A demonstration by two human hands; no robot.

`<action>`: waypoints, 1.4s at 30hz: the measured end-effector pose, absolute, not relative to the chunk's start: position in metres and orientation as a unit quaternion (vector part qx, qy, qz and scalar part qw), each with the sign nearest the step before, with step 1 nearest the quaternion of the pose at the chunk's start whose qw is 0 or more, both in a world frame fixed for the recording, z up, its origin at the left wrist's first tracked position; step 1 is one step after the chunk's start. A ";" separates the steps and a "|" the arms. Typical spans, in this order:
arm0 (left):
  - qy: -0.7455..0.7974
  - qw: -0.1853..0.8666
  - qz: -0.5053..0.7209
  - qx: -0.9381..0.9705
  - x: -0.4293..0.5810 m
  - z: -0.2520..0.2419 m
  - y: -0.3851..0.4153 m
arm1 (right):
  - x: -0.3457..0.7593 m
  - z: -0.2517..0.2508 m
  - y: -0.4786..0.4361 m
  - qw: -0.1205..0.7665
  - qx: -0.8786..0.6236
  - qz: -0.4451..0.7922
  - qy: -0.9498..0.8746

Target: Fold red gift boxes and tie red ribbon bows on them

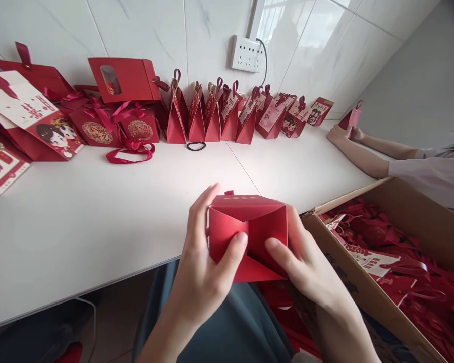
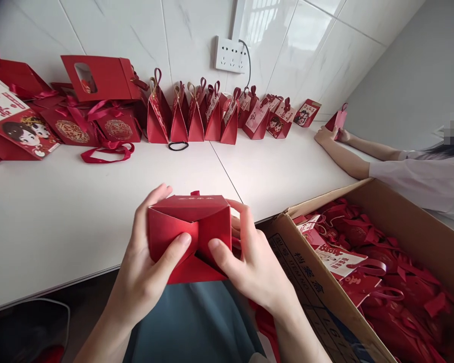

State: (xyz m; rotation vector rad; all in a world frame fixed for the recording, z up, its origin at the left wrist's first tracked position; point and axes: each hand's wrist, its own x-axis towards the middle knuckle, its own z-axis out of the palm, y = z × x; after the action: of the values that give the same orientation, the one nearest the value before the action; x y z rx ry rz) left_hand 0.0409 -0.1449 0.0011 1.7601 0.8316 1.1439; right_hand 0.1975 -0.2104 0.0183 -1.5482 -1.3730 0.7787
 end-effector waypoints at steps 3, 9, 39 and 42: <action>0.334 0.389 0.461 0.724 0.043 0.001 -0.145 | 0.198 0.022 -0.207 0.398 -0.665 0.295 -0.558; 0.353 0.350 0.489 0.717 0.044 -0.003 -0.145 | 0.197 0.020 -0.205 0.429 -0.640 0.309 -0.558; 0.394 0.361 0.511 0.674 0.038 -0.007 -0.136 | 0.190 0.013 -0.194 0.429 -0.649 0.111 -0.618; 0.402 0.363 0.518 0.662 0.038 -0.005 -0.134 | 0.192 0.020 -0.195 0.344 -0.620 0.041 -0.704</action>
State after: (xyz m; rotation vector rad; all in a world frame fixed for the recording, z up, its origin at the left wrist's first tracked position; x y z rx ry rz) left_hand 0.0375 -0.1342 -0.0054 1.7034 1.0344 1.3329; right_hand 0.1922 -0.1950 0.0199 -1.6120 -1.8290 0.1062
